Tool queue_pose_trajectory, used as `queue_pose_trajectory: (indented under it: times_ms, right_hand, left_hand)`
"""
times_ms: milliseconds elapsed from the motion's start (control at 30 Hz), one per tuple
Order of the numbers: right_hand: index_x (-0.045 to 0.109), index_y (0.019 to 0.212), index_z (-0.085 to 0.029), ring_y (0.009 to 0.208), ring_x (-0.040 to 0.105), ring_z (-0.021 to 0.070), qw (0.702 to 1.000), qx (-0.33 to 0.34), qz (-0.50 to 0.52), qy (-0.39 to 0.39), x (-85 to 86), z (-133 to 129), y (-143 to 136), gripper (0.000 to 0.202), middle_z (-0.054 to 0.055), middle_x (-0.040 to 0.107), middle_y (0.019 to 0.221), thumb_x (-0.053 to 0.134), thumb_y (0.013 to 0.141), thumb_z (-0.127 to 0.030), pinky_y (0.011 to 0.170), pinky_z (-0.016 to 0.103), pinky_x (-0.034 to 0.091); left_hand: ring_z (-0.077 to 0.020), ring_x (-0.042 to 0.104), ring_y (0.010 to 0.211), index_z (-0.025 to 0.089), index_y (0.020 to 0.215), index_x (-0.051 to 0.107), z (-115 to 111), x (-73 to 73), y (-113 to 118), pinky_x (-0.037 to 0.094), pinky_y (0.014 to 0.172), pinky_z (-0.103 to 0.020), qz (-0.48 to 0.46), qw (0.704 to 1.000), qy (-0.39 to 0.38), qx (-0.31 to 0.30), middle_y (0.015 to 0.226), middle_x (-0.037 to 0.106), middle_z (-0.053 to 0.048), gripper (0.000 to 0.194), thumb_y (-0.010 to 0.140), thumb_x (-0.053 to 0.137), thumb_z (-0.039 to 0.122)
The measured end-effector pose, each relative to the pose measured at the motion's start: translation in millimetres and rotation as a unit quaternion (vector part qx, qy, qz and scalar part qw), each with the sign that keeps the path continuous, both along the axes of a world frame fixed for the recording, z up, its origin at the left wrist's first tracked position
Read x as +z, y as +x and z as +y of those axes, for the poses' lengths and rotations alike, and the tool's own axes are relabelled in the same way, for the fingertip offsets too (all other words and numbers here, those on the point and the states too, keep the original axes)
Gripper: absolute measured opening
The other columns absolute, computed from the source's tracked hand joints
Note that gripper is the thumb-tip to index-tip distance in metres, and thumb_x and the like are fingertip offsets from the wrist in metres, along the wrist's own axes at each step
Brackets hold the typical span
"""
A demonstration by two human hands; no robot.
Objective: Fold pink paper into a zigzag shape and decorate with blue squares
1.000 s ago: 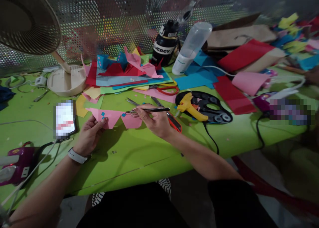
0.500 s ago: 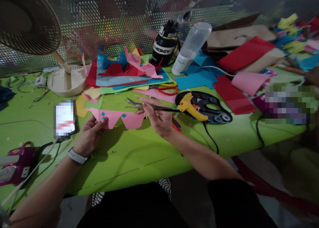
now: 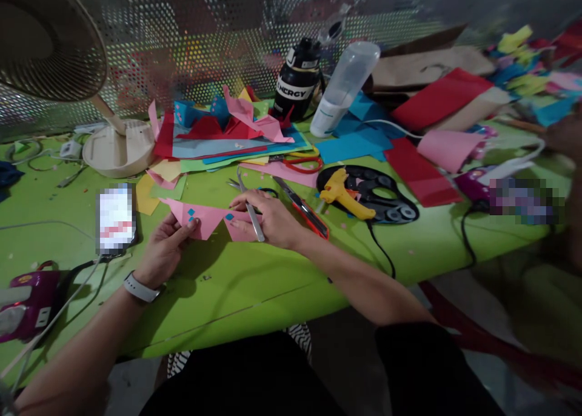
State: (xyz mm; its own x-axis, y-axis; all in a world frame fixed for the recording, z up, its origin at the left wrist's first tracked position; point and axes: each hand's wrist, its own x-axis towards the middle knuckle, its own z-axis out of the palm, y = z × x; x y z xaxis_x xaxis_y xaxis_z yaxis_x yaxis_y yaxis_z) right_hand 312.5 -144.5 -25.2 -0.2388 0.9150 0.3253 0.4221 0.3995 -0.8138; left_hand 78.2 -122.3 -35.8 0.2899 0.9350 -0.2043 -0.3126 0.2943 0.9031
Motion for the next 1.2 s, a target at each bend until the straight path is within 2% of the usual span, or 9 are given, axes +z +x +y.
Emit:
queue_pose_trajectory:
  times_ms: [200, 567, 833, 967, 1200]
  right_hand:
    - [0.065, 0.104, -0.023, 0.084, 0.067, 0.0170, 0.999, 0.003, 0.032, -0.040, -4.2, 1.6, -0.2, 0.024, 0.004, 0.068, 0.091, 0.070, 0.082, -0.034, 0.071, 0.031, 0.058]
    - [0.065, 0.103, -0.022, 0.082, 0.067, 0.0160, 0.998, 0.007, 0.041, -0.048, -5.9, 2.6, -0.6, 0.023, 0.003, 0.068, 0.088, 0.068, 0.084, -0.034, 0.072, 0.030, 0.056]
    - [0.061, 0.105, -0.022, 0.091, 0.066, 0.0181, 0.993, 0.010, 0.056, -0.103, -4.1, 1.0, -2.3, 0.028, 0.004, 0.066, 0.093, 0.070, 0.081, -0.033, 0.072, 0.030, 0.056]
    - [0.061, 0.102, -0.021, 0.088, 0.065, 0.0172, 0.993, 0.007, 0.040, -0.115, -2.4, 1.1, -3.3, 0.026, 0.004, 0.065, 0.091, 0.069, 0.081, -0.034, 0.074, 0.031, 0.055]
    - [0.059, 0.108, -0.020, 0.084, 0.065, 0.0149, 0.984, 0.049, 0.085, -0.151, -4.0, 3.9, 0.3, 0.034, 0.003, 0.067, 0.092, 0.073, 0.079, -0.030, 0.074, 0.029, 0.055]
  left_hand:
    - [-0.0111, 0.068, 0.077, 0.018, 0.099, 0.070, -0.2, -3.5, -0.5, 0.056, 0.074, -0.021, 0.008, 1.000, 0.012, -0.008, 0.090, 0.074, -0.002, 0.032, 0.070, 0.082, 0.026]
    - [-0.0114, 0.069, 0.078, 0.017, 0.098, 0.070, 0.3, -4.9, -1.5, 0.055, 0.077, -0.022, 0.018, 1.000, 0.013, -0.021, 0.090, 0.075, -0.003, 0.031, 0.071, 0.082, 0.027]
    - [-0.0101, 0.068, 0.077, 0.018, 0.099, 0.070, -0.2, -4.7, -0.7, 0.055, 0.077, -0.021, 0.014, 0.999, 0.020, -0.025, 0.090, 0.074, -0.002, 0.029, 0.073, 0.081, 0.026]
    - [-0.0092, 0.067, 0.078, 0.019, 0.099, 0.070, 0.3, -5.4, -0.9, 0.055, 0.075, -0.019, 0.010, 0.999, 0.017, -0.026, 0.091, 0.074, -0.001, 0.028, 0.073, 0.080, 0.024]
    - [-0.0088, 0.067, 0.077, 0.018, 0.098, 0.071, 0.0, -3.0, -0.1, 0.055, 0.075, -0.018, 0.007, 0.999, 0.013, -0.028, 0.090, 0.074, -0.001, 0.028, 0.073, 0.081, 0.024]
